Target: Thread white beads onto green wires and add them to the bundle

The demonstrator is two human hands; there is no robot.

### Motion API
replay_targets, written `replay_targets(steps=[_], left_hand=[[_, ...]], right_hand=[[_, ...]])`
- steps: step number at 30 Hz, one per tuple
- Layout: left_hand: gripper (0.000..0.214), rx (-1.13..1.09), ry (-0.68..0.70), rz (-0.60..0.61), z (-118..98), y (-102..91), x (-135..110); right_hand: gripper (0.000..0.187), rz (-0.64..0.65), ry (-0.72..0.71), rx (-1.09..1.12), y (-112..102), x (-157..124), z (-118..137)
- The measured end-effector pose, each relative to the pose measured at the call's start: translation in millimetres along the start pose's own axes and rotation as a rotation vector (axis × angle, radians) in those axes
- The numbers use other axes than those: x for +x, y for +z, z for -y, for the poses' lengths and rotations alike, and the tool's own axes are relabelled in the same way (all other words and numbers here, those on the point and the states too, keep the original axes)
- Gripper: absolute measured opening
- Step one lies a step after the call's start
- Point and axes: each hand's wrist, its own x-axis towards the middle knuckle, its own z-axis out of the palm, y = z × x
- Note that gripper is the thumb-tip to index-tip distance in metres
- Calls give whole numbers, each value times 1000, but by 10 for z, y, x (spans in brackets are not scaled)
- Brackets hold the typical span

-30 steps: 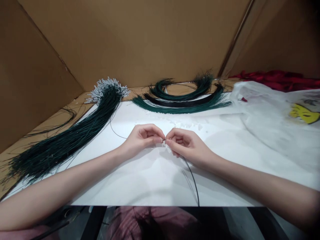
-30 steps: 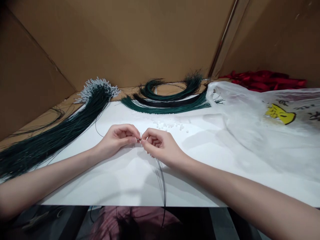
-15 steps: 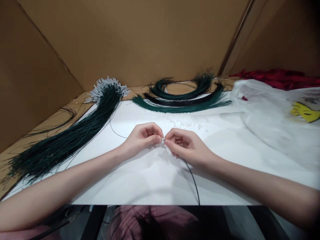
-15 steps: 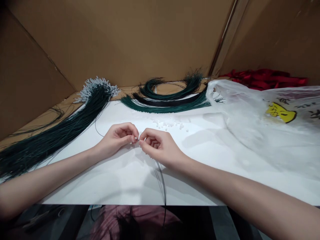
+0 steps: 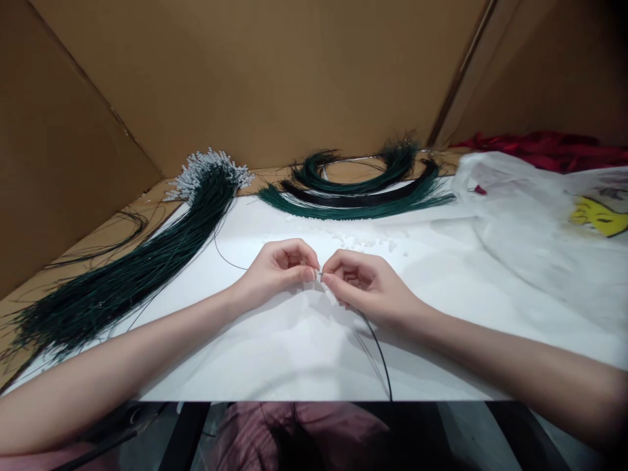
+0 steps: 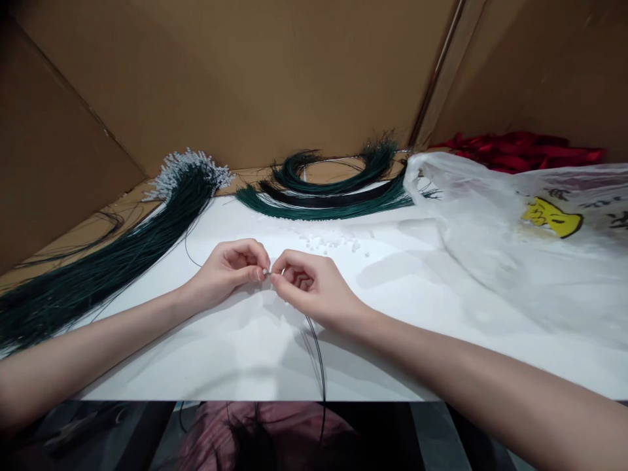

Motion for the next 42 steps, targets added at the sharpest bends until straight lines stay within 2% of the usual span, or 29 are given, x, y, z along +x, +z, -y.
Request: replay_targets(steps=[16,42], left_hand=[[17,34,-26,5,-19,14,7],[24,100,-71,32,-58,28,1]], right_hand=[[10,0,-29,-38,6,-1,-10],[8,-30,-140,-236,-5,-33,-26]])
